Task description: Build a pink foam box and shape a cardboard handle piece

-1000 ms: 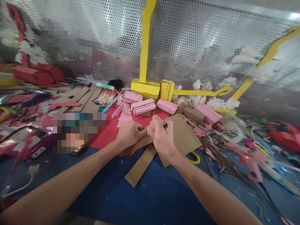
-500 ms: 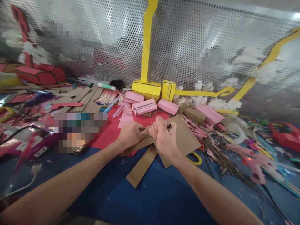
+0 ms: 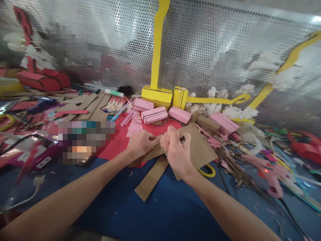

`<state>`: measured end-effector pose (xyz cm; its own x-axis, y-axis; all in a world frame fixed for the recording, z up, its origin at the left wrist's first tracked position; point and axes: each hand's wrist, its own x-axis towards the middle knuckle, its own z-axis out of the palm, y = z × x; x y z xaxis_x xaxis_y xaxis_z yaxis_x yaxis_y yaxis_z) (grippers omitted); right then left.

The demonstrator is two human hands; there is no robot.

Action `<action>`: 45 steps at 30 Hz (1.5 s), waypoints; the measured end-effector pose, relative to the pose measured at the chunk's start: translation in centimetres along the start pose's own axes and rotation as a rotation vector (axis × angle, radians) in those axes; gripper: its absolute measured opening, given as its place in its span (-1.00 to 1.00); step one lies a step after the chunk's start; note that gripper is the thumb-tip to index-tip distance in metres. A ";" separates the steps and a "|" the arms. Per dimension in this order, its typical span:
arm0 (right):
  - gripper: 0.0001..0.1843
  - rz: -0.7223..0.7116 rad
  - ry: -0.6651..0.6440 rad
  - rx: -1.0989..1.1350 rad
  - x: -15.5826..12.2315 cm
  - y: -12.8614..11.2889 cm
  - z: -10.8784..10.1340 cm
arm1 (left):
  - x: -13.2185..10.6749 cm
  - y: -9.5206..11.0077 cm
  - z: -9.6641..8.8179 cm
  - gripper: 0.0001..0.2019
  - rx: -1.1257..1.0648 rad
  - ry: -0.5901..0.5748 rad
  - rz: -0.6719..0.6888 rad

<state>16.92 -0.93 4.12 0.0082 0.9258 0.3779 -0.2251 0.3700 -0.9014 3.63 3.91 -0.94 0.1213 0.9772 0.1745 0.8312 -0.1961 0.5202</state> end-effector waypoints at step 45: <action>-0.48 -0.033 0.236 0.020 -0.2 1.4 0.7 | -0.2 -0.2 0.4 -0.33 -0.227 0.096 0.009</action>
<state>15.91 -0.68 2.88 0.2431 0.9066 0.3449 -0.2400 0.4007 -0.8842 3.67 3.73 -1.35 0.0671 0.9651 0.2531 0.6856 -0.2289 0.6910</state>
